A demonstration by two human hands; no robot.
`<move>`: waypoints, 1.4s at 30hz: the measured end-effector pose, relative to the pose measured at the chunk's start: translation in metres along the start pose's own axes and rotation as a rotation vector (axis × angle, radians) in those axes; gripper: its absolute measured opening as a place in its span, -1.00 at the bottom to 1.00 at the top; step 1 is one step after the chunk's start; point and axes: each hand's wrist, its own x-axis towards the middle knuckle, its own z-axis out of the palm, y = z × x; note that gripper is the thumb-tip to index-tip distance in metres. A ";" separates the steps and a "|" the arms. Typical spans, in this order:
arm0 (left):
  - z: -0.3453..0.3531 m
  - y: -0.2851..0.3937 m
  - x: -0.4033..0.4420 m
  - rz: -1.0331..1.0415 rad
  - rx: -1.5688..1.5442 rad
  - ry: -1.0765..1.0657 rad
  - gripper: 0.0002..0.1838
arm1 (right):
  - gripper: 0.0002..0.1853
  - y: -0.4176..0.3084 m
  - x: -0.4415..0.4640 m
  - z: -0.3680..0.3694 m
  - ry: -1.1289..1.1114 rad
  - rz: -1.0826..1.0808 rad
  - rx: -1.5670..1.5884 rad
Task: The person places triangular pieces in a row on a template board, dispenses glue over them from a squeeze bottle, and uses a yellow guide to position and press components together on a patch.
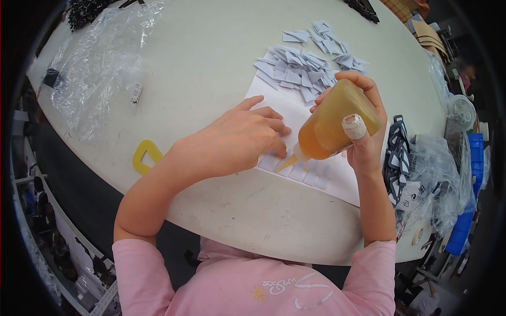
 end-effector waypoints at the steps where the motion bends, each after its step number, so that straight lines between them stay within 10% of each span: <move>1: 0.000 0.000 0.000 -0.002 0.003 0.000 -0.44 | -0.18 0.000 0.000 -0.001 0.000 0.006 -0.021; 18: -0.001 0.000 -0.001 -0.003 -0.011 -0.009 -0.41 | -0.25 -0.006 0.003 -0.008 -0.026 0.048 -0.101; 25: -0.011 -0.013 -0.004 -0.024 -0.128 0.020 -0.46 | -0.10 -0.009 0.017 -0.038 -0.026 0.274 0.942; 28: -0.015 -0.019 -0.010 -0.024 -0.098 0.008 -0.48 | -0.07 -0.012 0.008 -0.013 0.238 0.156 0.188; 32: -0.013 -0.024 -0.011 0.018 -0.087 0.015 -0.49 | -0.03 -0.006 0.002 0.012 0.109 -0.006 -0.063; 42: -0.012 -0.017 -0.014 -0.010 -0.072 0.032 -0.53 | -0.05 0.005 0.014 0.025 0.060 -0.009 -0.096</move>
